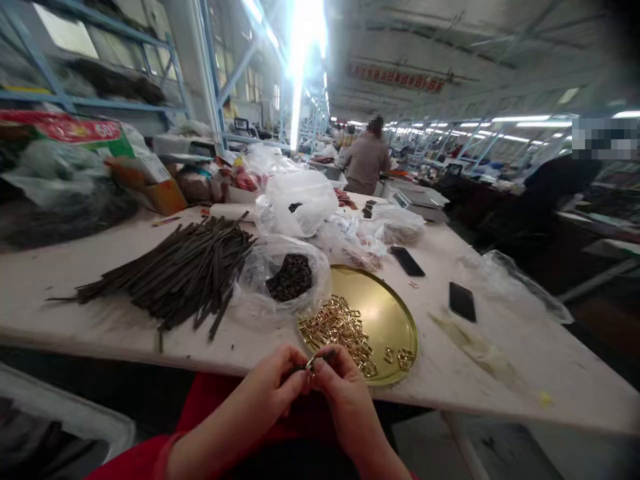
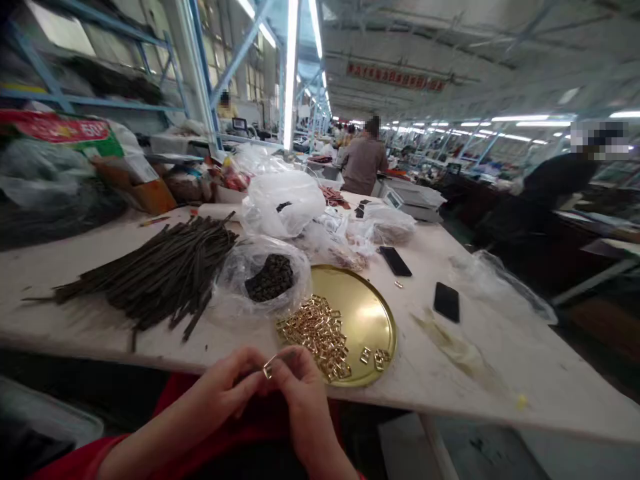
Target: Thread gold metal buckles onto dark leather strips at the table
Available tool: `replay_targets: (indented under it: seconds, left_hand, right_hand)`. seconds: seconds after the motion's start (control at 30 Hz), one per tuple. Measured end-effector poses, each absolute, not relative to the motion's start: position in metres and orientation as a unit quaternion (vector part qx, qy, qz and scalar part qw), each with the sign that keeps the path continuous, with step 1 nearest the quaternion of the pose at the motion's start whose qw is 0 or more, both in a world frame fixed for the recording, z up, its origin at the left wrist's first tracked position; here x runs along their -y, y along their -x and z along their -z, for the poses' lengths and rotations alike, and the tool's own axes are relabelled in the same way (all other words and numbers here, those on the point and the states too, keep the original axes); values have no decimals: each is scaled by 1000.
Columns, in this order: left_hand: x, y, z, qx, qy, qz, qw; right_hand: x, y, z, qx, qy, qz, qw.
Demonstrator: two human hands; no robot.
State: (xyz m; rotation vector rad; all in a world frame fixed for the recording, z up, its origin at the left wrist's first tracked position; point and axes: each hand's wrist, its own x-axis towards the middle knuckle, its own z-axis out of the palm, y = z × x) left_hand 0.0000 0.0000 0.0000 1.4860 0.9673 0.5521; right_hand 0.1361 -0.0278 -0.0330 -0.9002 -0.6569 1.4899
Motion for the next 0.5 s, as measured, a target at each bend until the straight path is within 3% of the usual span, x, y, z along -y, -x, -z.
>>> replay_targets:
  seconds: [0.5]
  left_hand:
    - [5,-7,-10,-450,-670,-211,552]
  right_hand:
    - [35,-133,27,204,353,-670,620]
